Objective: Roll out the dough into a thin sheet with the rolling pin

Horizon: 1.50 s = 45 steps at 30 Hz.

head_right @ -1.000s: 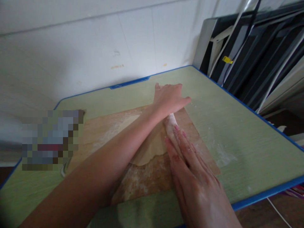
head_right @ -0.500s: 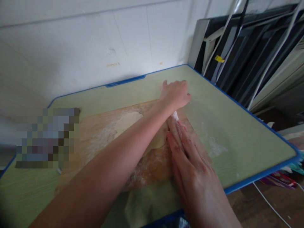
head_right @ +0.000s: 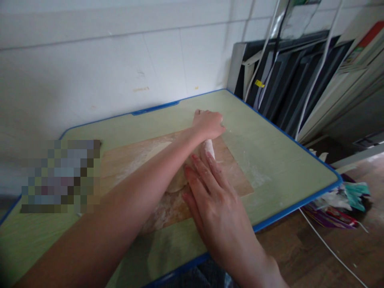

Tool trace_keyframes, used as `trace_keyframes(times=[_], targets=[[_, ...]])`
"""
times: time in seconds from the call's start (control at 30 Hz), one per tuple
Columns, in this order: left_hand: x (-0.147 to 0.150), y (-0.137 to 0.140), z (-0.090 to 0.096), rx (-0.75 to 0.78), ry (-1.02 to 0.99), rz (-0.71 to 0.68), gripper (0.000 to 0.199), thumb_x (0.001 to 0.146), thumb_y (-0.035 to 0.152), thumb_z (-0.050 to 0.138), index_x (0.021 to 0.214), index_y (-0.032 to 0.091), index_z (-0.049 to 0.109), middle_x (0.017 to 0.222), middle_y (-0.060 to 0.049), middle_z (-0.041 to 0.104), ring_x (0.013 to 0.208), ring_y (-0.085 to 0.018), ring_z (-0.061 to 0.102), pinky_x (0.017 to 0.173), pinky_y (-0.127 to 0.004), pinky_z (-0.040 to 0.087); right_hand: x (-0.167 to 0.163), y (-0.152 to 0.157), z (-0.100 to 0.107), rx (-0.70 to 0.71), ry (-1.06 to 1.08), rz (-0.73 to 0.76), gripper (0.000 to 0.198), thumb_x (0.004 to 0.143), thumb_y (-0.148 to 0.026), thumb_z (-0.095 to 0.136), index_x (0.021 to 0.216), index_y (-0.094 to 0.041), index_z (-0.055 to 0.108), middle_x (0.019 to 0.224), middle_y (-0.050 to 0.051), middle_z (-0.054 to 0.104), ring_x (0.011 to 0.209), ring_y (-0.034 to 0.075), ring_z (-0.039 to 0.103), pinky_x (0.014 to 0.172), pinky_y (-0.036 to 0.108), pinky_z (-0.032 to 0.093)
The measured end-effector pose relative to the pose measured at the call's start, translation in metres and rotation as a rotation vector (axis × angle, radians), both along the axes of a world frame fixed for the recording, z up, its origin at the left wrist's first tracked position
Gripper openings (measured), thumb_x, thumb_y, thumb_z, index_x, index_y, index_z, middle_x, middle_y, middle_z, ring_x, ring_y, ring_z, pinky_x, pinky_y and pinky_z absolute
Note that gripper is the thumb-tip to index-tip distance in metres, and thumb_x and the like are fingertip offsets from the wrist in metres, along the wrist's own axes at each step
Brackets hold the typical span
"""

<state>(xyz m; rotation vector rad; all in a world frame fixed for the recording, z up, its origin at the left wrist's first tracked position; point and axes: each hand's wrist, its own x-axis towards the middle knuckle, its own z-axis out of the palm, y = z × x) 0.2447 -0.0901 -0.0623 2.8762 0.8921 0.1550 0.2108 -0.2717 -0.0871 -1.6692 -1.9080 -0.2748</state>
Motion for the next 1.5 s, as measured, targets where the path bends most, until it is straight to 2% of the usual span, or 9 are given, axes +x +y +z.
trace_keyframes(times=[0.13,0.2,0.37,0.5,0.6,0.73,0.87,1.3,1.5], targets=[[-0.017,0.015,0.002,-0.066,0.008,-0.021,0.037,0.083,0.033,0.053,0.111,0.011,0.066,0.115,-0.016,0.065,0.114,-0.029,0.054,0.095,-0.041,0.040,-0.009,0.006,0.007,0.036,0.005,0.044,0.026,0.088,-0.014,0.049,0.108,-0.004,0.064,0.108,0.014,0.067,0.108,0.027,0.058,0.101,0.048,0.044],[-0.025,0.022,0.003,-0.099,0.018,-0.055,0.036,0.085,0.031,0.049,0.107,0.010,0.067,0.112,-0.015,0.066,0.114,-0.026,0.054,0.095,-0.034,0.040,-0.013,0.010,0.009,0.028,0.016,0.060,0.023,0.089,-0.014,0.047,0.099,-0.007,0.067,0.098,0.011,0.069,0.094,0.024,0.063,0.096,0.048,0.047],[-0.039,0.033,0.006,-0.172,0.046,-0.085,0.037,0.087,0.026,0.046,0.113,0.008,0.064,0.120,-0.011,0.063,0.122,-0.021,0.047,0.105,-0.027,0.030,-0.027,0.018,0.010,0.034,0.031,0.071,0.016,0.086,-0.013,0.053,0.095,-0.010,0.066,0.093,0.009,0.068,0.084,0.021,0.060,0.090,0.041,0.048],[-0.049,0.043,0.006,-0.243,0.059,-0.080,0.049,0.083,0.027,0.051,0.128,0.008,0.051,0.138,-0.014,0.048,0.128,-0.022,0.042,0.103,-0.028,0.033,-0.036,0.024,0.010,0.026,0.091,0.127,0.014,0.083,-0.009,0.055,0.093,-0.011,0.065,0.088,0.007,0.066,0.084,0.020,0.056,0.092,0.038,0.045],[-0.051,0.046,0.003,-0.269,0.037,-0.070,0.050,0.085,0.025,0.048,0.133,0.010,0.045,0.143,-0.012,0.041,0.129,-0.019,0.040,0.104,-0.026,0.031,-0.040,0.027,0.010,0.008,0.128,0.160,0.012,0.083,-0.008,0.055,0.089,-0.012,0.064,0.084,0.006,0.063,0.083,0.019,0.054,0.093,0.036,0.043],[-0.044,0.038,-0.001,-0.269,-0.016,-0.042,0.042,0.087,0.012,0.039,0.127,0.010,0.050,0.141,-0.009,0.045,0.129,-0.017,0.041,0.106,-0.025,0.029,-0.041,0.028,0.007,0.007,0.147,0.160,0.009,0.082,-0.008,0.056,0.079,-0.015,0.060,0.076,0.003,0.059,0.076,0.018,0.051,0.085,0.033,0.043],[-0.034,0.029,-0.005,-0.252,-0.062,0.011,0.042,0.085,0.002,0.036,0.123,0.007,0.055,0.132,-0.010,0.054,0.123,-0.018,0.047,0.102,-0.024,0.033,-0.037,0.023,0.006,0.026,0.162,0.168,0.016,0.083,-0.007,0.054,0.070,-0.018,0.055,0.068,0.001,0.053,0.069,0.017,0.046,0.076,0.032,0.042],[-0.022,-0.006,-0.005,-0.159,-0.213,0.148,0.040,0.085,0.007,0.035,0.121,0.010,0.054,0.119,-0.013,0.062,0.112,-0.023,0.056,0.090,-0.032,0.044,-0.022,0.006,0.006,-0.027,0.293,0.221,0.022,0.084,-0.008,0.049,0.064,-0.018,0.052,0.066,0.001,0.055,0.067,0.014,0.048,0.072,0.031,0.039],[-0.018,-0.018,0.002,-0.120,-0.151,0.172,0.035,0.087,0.007,0.039,0.116,0.010,0.057,0.115,-0.013,0.062,0.111,-0.025,0.054,0.084,-0.032,0.046,-0.016,0.001,0.003,-0.041,0.263,0.235,0.023,0.084,-0.008,0.048,0.065,-0.017,0.056,0.063,0.000,0.057,0.066,0.014,0.051,0.070,0.030,0.039]])
